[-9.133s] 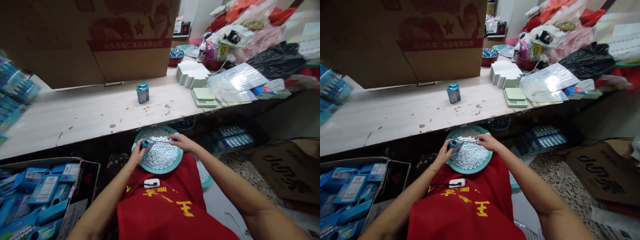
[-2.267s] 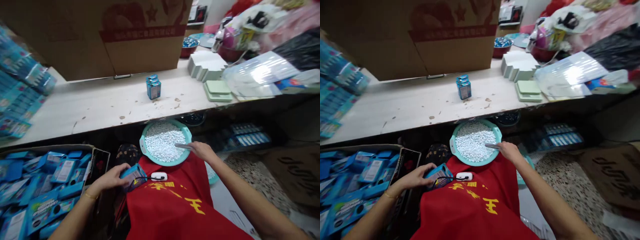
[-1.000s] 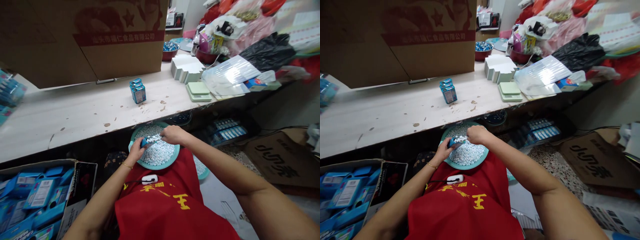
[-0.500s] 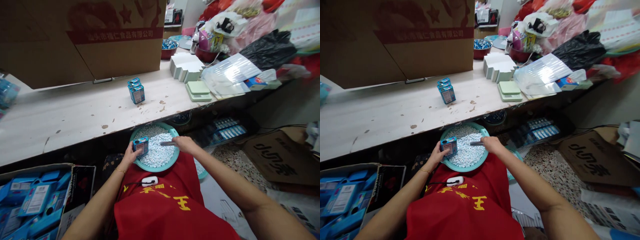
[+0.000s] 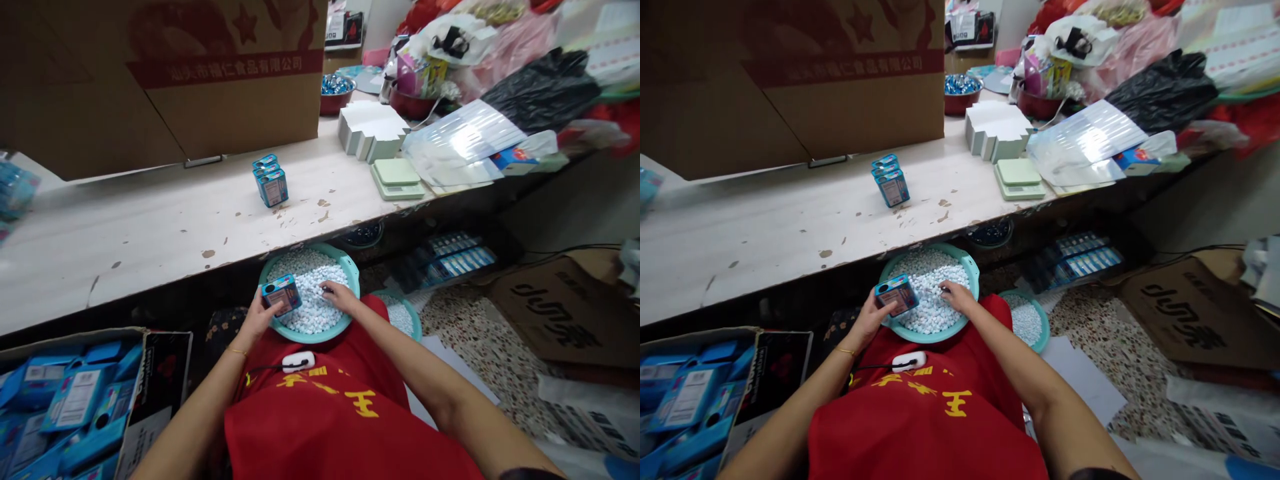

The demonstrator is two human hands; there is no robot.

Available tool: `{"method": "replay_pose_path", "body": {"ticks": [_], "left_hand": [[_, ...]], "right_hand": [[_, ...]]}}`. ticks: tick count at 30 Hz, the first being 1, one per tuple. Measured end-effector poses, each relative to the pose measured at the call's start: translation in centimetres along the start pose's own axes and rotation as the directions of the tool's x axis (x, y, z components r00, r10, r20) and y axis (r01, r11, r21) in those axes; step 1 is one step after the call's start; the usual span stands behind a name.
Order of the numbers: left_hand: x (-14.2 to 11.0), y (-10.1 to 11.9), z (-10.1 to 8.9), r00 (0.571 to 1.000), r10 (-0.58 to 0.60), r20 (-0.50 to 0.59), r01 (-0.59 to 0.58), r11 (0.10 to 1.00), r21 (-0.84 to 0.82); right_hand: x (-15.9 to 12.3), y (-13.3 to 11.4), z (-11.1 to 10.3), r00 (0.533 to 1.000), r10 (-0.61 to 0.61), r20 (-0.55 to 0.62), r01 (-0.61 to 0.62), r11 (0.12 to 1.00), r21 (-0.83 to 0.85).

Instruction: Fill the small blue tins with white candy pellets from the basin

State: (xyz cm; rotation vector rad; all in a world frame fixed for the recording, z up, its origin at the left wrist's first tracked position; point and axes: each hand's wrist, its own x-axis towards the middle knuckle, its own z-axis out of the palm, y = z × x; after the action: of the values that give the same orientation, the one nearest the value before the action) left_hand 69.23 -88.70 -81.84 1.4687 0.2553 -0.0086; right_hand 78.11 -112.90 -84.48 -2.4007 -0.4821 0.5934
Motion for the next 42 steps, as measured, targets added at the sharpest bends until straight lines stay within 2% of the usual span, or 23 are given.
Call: {"method": "replay_pose_path", "body": {"ticks": [3,5,10,13,17,22,25,31,34,36,39,42], "left_hand": [[-0.2,0.8,-1.3,0.994,0.106,-0.039,-0.099,0.982,0.162],[0.0,1.0,-1.4,0.986,0.165,-0.040,-0.146,0.944,0.295],[1.0,0.8,0.7,0.984,0.177,0.001,-0.155,0.855,0.495],[1.3,0.8,1.8,0.983,0.179,0.035,-0.168,0.817,0.551],[1.3,0.7,2.3,0.979,0.192,0.067,-0.194,0.778,0.598],[1.2,0.6,2.2,0.970,0.223,0.097,-0.236,0.768,0.596],[1.2,0.7,2.3,0.972,0.211,0.102,-0.229,0.761,0.607],[1.3,0.6,2.4,0.976,0.200,0.087,-0.212,0.782,0.586],[1.5,0.3,2.3,0.979,0.193,0.063,-0.195,0.809,0.555],[1.7,0.0,1.9,0.983,0.179,0.027,-0.167,0.838,0.519],[1.8,-0.6,1.1,0.988,0.150,-0.048,-0.121,0.917,0.380],[1.8,-1.4,0.5,0.993,0.068,-0.094,-0.051,0.984,0.168]], "right_hand": [[-1.0,0.2,-2.8,0.998,-0.060,-0.022,0.061,0.996,0.060],[-1.7,-0.5,-4.9,0.995,-0.098,-0.027,0.099,0.994,0.041],[-2.8,-4.4,-9.5,0.976,-0.219,0.017,0.219,0.975,-0.043],[-3.1,-7.3,-11.0,0.968,-0.233,0.096,0.249,0.945,-0.211],[-3.5,-10.9,-11.8,0.968,-0.173,0.179,0.241,0.832,-0.500],[-3.8,-14.3,-11.8,0.968,-0.123,0.218,0.239,0.714,-0.659],[-3.6,-15.7,-11.6,0.969,-0.108,0.221,0.232,0.702,-0.673],[-3.5,-17.3,-11.3,0.974,-0.099,0.203,0.208,0.744,-0.635],[-3.8,-17.1,-12.0,0.974,-0.118,0.194,0.218,0.726,-0.652],[-4.1,-15.6,-12.6,0.975,-0.133,0.176,0.217,0.723,-0.657],[-4.6,-11.0,-12.5,0.988,-0.088,0.129,0.150,0.759,-0.634],[-4.3,-5.3,-9.8,0.991,0.049,0.123,0.038,0.785,-0.618]]}}
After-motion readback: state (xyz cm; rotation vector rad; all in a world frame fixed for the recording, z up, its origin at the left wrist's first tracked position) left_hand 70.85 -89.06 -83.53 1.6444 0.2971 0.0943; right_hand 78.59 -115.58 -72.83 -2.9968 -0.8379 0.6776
